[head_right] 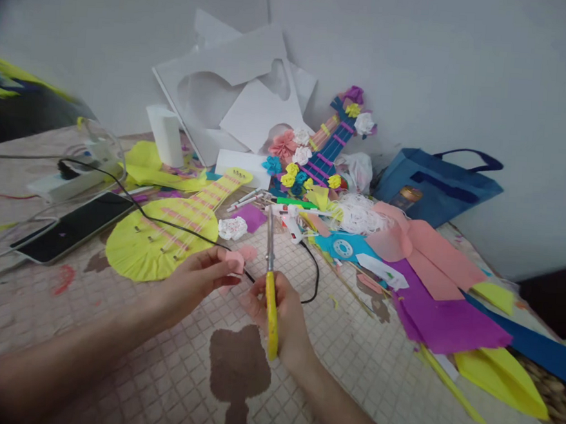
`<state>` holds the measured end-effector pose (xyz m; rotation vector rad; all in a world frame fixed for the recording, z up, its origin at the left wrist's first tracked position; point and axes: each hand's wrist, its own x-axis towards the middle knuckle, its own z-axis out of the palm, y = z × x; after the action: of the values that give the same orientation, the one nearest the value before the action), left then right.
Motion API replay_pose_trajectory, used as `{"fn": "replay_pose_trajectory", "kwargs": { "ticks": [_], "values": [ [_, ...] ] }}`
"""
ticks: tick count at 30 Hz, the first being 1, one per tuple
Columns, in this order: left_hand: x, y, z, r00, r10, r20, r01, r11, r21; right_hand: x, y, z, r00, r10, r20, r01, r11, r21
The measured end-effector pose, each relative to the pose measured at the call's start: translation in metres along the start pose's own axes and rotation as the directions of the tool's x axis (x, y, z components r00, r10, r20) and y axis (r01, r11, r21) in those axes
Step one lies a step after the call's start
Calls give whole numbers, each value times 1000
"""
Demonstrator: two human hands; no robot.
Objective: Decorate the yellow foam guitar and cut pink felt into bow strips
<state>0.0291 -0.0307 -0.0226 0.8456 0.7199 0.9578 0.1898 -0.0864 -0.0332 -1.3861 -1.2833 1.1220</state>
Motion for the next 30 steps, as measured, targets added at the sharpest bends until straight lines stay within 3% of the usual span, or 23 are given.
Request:
{"fn": "replay_pose_trajectory", "kwargs": {
  "ticks": [3,6,11,14,17,19,22,25,30],
  "values": [
    [-4,-5,2,1000,-8,29,4,993,120,2,-4,1,996,-25,-86,30,998,58],
    [-8,-6,5,997,-27,78,10,979,203,3,-2,4,997,3,-76,8,989,146],
    [-7,-7,5,990,-81,117,59,983,174,5,2,5,999,28,-38,-17,964,264],
    [-4,-5,2,986,-70,154,58,995,82,5,-3,4,997,52,62,-74,896,438],
    [-2,3,-1,948,-4,317,-43,989,141,3,-10,1,966,87,245,-218,783,583],
    [-2,9,-2,909,10,416,-105,973,206,2,-11,0,926,107,361,-321,725,610],
    [-2,14,-3,873,3,487,-131,965,227,0,-10,-2,890,120,441,-395,688,609],
    [0,13,-3,902,7,432,-116,967,226,0,-8,-2,909,119,399,-347,744,570],
    [2,9,-4,959,-46,279,-50,943,328,3,0,-2,993,44,112,-87,909,408]
  ]
}}
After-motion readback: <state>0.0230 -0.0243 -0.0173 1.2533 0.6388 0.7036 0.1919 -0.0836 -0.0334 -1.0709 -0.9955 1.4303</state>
